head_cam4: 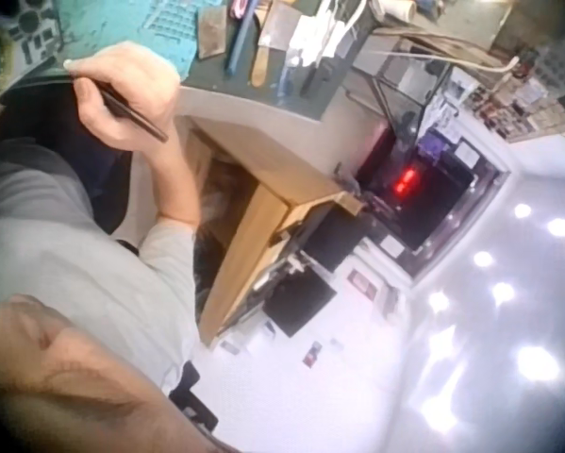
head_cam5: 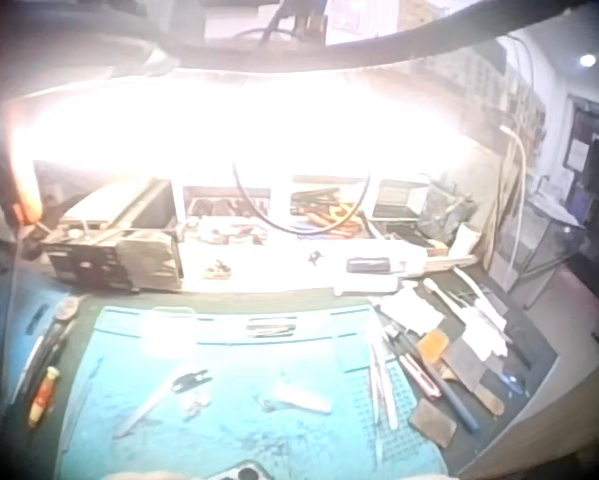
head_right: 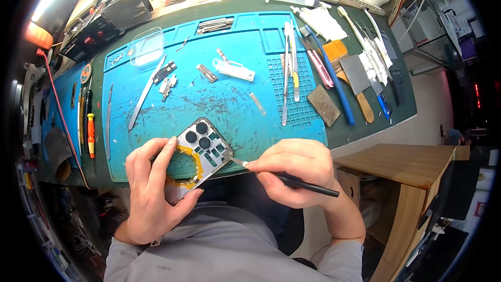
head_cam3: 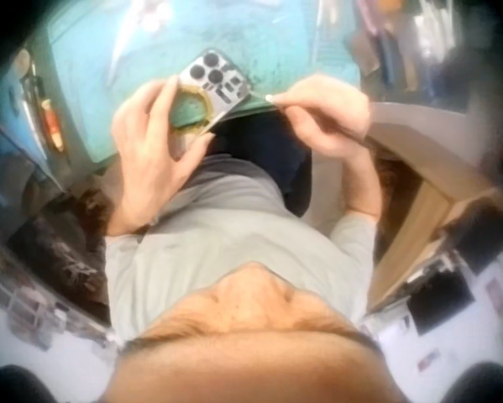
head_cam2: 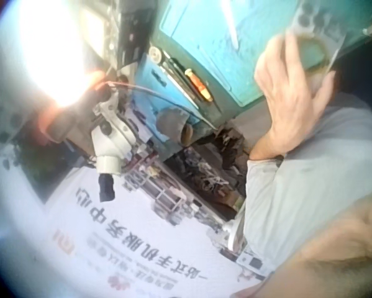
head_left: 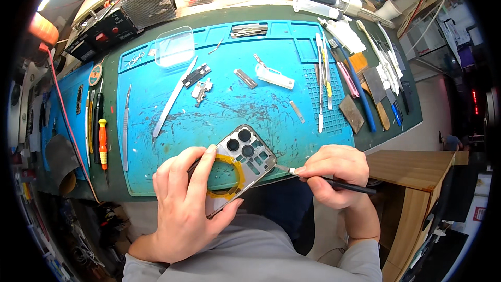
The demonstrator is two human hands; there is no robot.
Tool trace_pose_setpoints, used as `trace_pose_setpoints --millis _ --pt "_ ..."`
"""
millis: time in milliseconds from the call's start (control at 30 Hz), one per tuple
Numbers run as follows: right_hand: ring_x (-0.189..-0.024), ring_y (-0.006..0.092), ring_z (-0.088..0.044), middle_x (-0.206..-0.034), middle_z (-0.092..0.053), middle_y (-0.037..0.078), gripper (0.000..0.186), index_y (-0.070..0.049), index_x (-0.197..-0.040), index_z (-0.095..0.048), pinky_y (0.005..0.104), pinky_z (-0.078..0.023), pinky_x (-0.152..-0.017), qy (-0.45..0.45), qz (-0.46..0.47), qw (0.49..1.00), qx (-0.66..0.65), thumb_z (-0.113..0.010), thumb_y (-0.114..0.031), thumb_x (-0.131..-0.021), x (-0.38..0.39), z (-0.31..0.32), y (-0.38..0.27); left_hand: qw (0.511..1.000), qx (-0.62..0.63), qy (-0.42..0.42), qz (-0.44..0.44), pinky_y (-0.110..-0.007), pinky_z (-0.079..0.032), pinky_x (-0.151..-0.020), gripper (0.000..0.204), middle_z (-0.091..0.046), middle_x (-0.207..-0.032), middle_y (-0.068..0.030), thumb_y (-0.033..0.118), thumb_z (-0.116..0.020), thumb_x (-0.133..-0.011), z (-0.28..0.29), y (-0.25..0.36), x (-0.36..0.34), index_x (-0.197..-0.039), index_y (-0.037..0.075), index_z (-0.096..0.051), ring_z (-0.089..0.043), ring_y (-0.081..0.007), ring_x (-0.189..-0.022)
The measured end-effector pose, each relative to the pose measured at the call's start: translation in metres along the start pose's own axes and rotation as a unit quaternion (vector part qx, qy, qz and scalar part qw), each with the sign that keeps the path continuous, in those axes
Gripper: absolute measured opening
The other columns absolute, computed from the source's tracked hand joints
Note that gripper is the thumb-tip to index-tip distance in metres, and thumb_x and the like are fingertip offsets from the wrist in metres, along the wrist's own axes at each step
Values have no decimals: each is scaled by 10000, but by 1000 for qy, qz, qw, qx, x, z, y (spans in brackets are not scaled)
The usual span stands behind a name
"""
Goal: The person uses a small brush to clean the camera module area of a disassembled smartphone back cover. They then use a precision knife to scrape and clean a small metal component on a sanding pad.
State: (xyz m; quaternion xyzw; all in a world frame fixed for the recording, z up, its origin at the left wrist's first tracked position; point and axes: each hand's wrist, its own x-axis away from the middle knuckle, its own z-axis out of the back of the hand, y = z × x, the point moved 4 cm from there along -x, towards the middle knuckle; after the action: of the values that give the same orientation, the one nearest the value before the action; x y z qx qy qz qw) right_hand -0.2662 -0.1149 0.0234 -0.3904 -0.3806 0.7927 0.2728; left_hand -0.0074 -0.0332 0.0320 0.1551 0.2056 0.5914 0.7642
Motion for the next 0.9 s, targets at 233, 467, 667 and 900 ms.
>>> trace_pose_setpoints --millis 233,467,667,900 --pt "-790 268 -798 -935 -810 145 310 14 -1108 -818 323 -627 -705 -3 -2 1000 18 -827 1 -799 -2 1 2 1000 11 -11 9 -509 -421 -1100 998 -537 -1439 -195 165 -971 -673 1 -2 -1 -1549 -34 -537 -502 -395 -1271" --pt "-758 268 -780 -944 -805 142 317 14 -1106 -811 331 -618 -670 8 24 996 82 -825 14 -790 2 -3 -7 998 -25 12 53 -497 -479 -1024 1091 -534 -1414 -209 275 -1016 -644 -3 13 -10 -1555 -59 -515 -523 -407 -1210" --pt "-812 261 -778 -1033 -793 158 332 10 -1187 -801 342 -624 -696 55 -18 992 112 -825 -19 -857 5 -8 -5 998 -24 -15 51 -479 -516 -1024 1192 -570 -1405 -223 547 -973 -626 4 10 -14 -1543 -72 -528 -587 -410 -1217" --pt "-861 237 -786 -1123 -784 180 327 28 -1256 -776 333 -631 -759 74 -36 994 66 -811 -64 -945 2 -10 0 963 -31 -128 -236 -511 -526 -1143 782 -641 -1540 -116 524 -810 -875 44 -19 -8 -1493 71 -657 -643 -370 -1330"
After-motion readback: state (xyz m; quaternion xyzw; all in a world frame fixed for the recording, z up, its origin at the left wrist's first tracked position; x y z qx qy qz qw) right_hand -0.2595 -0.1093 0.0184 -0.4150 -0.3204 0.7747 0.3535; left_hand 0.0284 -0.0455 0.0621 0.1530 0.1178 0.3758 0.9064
